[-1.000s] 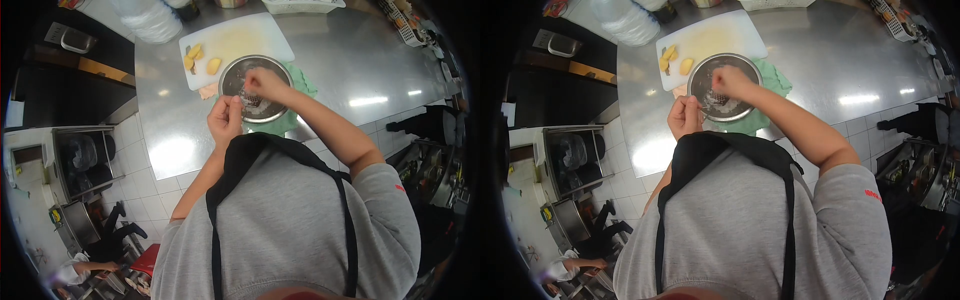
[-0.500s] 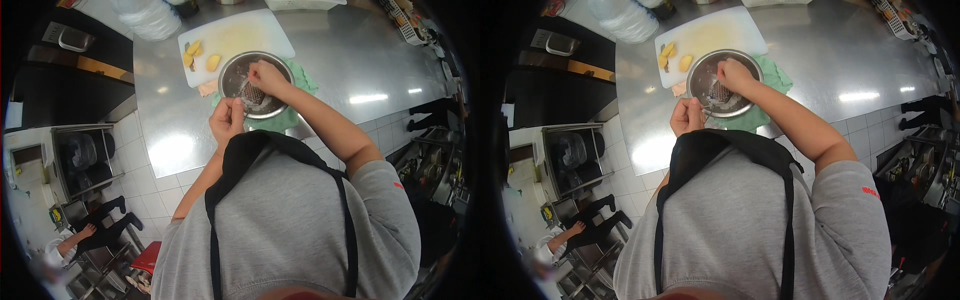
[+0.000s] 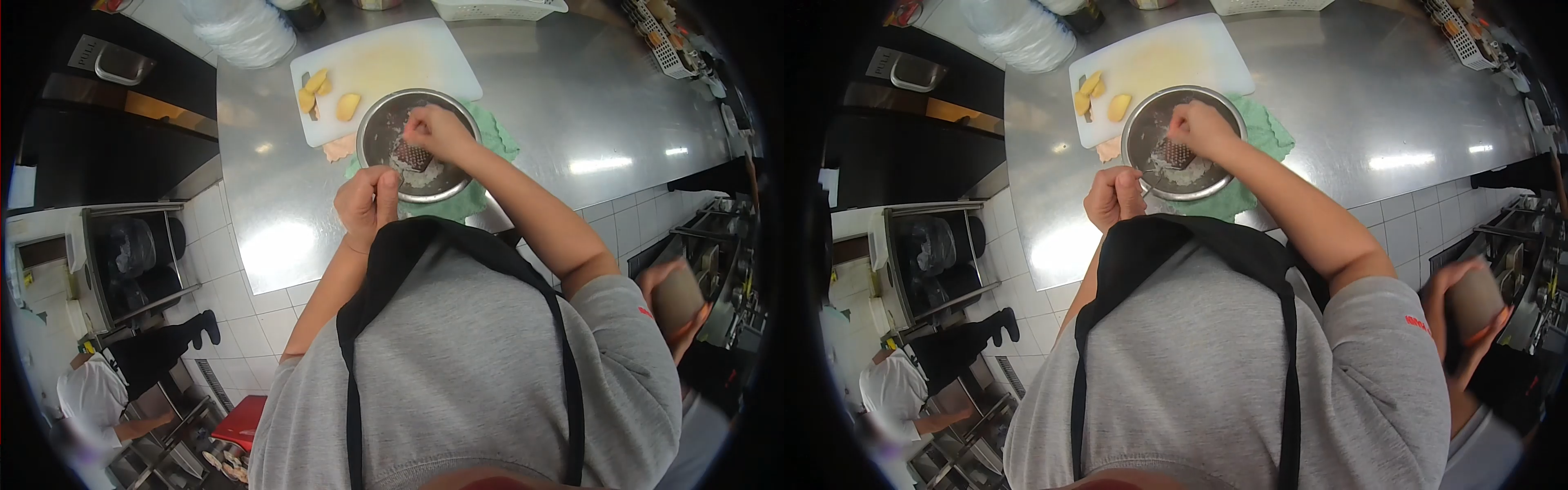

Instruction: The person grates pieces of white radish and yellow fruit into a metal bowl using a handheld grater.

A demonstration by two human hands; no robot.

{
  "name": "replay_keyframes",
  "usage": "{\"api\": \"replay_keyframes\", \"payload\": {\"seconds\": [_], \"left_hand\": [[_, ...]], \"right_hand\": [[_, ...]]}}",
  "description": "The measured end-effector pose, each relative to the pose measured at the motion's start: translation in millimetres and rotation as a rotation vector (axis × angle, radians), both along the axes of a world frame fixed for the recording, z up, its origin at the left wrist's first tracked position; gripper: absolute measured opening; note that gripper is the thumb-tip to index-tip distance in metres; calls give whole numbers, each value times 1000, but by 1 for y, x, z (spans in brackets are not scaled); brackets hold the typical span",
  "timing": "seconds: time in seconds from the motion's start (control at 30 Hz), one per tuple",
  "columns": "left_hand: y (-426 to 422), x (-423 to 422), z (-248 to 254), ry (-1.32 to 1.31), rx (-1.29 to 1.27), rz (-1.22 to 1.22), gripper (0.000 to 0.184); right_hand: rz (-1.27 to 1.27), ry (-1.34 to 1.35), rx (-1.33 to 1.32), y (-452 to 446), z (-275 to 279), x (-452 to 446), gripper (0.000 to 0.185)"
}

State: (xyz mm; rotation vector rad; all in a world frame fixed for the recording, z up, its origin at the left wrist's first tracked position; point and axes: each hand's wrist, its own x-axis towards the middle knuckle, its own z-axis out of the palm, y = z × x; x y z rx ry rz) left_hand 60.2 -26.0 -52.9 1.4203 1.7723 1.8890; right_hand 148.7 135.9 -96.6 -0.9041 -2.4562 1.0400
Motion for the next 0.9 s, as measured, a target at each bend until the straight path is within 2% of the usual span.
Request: {"api": "replay_keyframes", "payload": {"seconds": [0.07,0.13,0.2,0.27,0.37,0.4,0.47,0.53,0.6,0.63,0.73,0.77,0.87,0.9], "left_hand": [[4,1,6,-11,-23,3,15],[1,5,7,-24,-59,-8,15],[2,7,7,-129,-101,-36,16],[1,7,11,-162,-113,-37,17],[7,2,8,-216,-110,-30,18],[4,1,6,-234,-117,-28,19],[1,8,12,-183,-163,-27,19],[-2,11,15,-129,-214,-30,19],[1,11,15,-234,-151,-5,19],[5,7,12,-234,-138,-2,19],[-3,5,0,-138,-183,18,19],[-2,6,0,-148,-174,35,19],[-2,7,0,-174,-162,50,19],[2,5,2,-186,-141,61,19]], "right_hand": [[95,201,-89,-28,29,1,14],[56,204,-109,-27,18,2,13],[-27,62,90,-1,0,-1,13],[-47,11,99,4,-10,-4,13],[111,85,4,-29,30,-6,12],[112,83,-3,-27,23,-5,12],[-40,-17,102,-8,-2,-5,10],[-55,-41,102,-5,-3,-6,11],[14,2,141,-16,3,-7,13],[79,87,114,-33,20,-5,14],[24,125,125,-24,3,-2,14],[-28,2,163,-15,-2,-3,13],[-67,-143,174,1,-14,-9,13],[-13,-73,224,-7,-11,-9,12]]}}
